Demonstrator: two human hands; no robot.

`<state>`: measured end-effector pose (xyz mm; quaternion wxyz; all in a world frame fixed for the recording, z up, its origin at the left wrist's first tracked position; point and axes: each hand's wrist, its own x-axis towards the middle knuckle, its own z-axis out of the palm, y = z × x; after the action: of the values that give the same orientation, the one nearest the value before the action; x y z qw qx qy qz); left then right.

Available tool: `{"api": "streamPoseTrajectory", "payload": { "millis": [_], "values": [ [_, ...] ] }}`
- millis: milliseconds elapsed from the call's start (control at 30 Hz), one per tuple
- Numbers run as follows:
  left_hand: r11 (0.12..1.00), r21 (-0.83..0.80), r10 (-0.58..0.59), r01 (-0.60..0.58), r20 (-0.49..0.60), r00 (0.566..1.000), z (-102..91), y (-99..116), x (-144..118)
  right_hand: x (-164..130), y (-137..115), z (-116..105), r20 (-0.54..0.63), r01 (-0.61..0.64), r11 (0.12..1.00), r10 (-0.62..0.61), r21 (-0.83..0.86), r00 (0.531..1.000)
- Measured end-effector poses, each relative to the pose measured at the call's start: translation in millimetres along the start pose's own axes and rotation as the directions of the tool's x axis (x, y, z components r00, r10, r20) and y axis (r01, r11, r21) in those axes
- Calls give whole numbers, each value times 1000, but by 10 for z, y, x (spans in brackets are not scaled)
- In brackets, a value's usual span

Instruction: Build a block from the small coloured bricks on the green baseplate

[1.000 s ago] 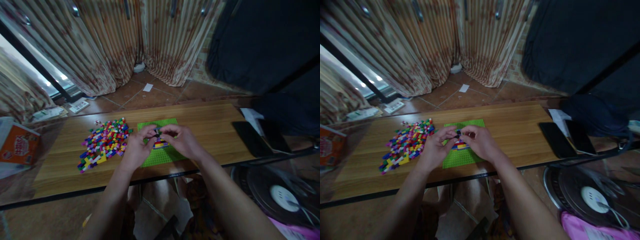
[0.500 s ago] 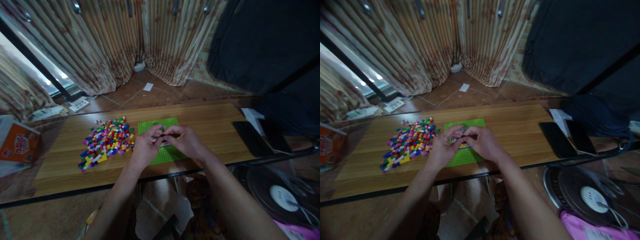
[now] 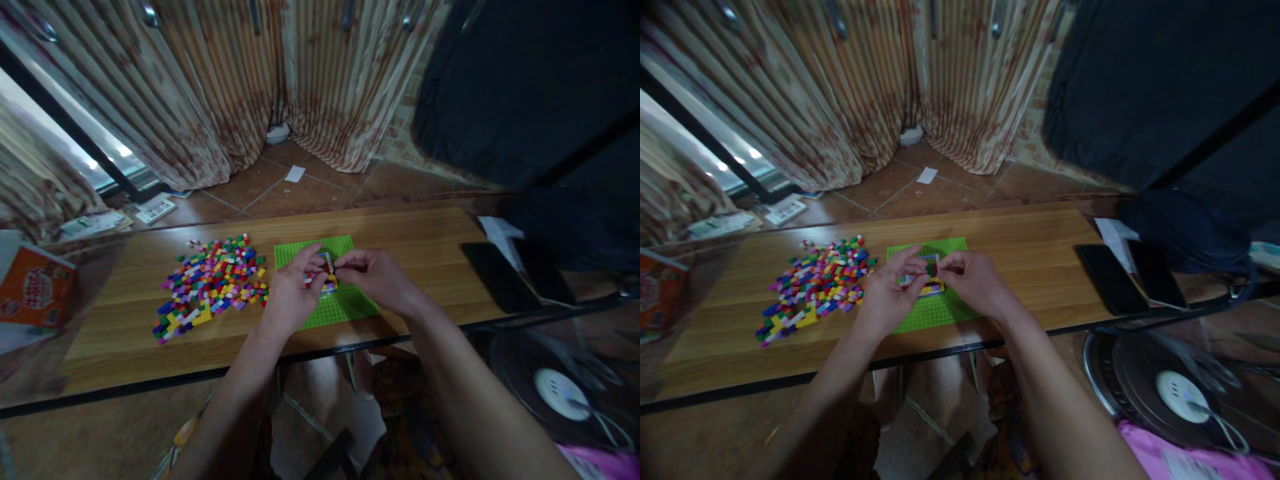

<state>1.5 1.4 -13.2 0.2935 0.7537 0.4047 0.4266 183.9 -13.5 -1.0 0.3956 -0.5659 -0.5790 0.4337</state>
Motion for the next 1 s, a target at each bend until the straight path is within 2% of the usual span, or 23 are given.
{"api": "streamPoseTrajectory", "payload": {
  "millis": [133, 300, 433, 600, 867, 1000],
  "values": [
    [997, 74, -24, 28, -50, 998, -93, -68, 2, -23, 91, -83, -12, -85, 978, 84, -188, 996],
    [987, 142, -65, 73, -59, 996, -176, -150, 5, -41, 153, 8, -7, -72, 968, 72, -242, 997],
    [985, 150, -82, 88, -50, 995, -190, -152, 10, -53, 101, 73, -28, -78, 949, 73, -306, 997],
    [982, 161, -93, 100, -51, 994, -208, -131, 14, -71, 36, 75, -1, -101, 913, 110, -395, 994],
    [984, 150, -91, 99, -60, 994, -236, -150, 1, -45, 193, 96, -11, -144, 958, 146, -248, 989],
    [982, 175, -65, 73, -51, 997, -241, -166, -6, -26, 177, 110, 20, -208, 968, 213, -141, 977]
  ]
}}
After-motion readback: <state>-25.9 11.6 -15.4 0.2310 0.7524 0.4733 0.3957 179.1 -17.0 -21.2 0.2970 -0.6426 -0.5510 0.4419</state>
